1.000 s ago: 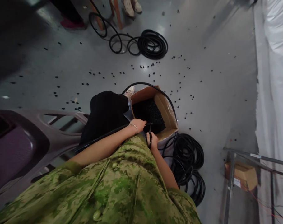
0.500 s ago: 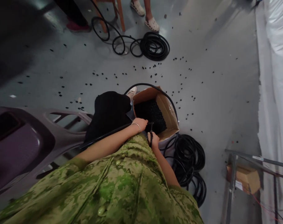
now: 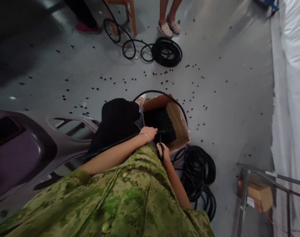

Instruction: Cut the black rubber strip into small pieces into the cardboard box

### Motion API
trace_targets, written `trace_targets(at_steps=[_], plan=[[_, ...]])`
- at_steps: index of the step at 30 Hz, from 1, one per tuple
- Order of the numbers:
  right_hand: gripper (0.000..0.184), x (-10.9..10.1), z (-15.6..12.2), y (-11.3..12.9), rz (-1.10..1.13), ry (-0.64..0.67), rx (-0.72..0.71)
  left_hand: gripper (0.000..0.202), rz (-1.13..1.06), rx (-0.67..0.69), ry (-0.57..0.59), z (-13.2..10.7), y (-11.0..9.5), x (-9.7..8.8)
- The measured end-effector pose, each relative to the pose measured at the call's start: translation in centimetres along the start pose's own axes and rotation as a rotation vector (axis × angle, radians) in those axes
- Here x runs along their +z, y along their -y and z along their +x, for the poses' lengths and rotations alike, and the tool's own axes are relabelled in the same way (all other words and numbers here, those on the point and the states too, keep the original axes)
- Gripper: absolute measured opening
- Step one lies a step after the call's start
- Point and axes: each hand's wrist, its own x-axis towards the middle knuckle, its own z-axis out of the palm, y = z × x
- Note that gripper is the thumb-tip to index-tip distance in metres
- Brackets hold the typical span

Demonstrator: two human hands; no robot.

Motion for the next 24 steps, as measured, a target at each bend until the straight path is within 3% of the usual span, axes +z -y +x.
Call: trace_targets(at_steps=[9, 16, 24], plan=[[0.047, -0.7, -0.6, 1.4, 0.234, 0.035, 0.218, 0.029, -0.011, 0.018, -0.087, -0.6, 0.1, -0.2], [0.052, -0.8, 0.7, 0.8, 0.198, 0.034, 0.2, 0.031, -0.011, 0.029, -0.021, -0.7, -0.1, -0.4], [0.049, -1.0, 0.6, 1.6, 0.041, 0.002, 0.041, 0.033, 0.042, 0.045, 0.014, -0.7, -0.2, -0.7]])
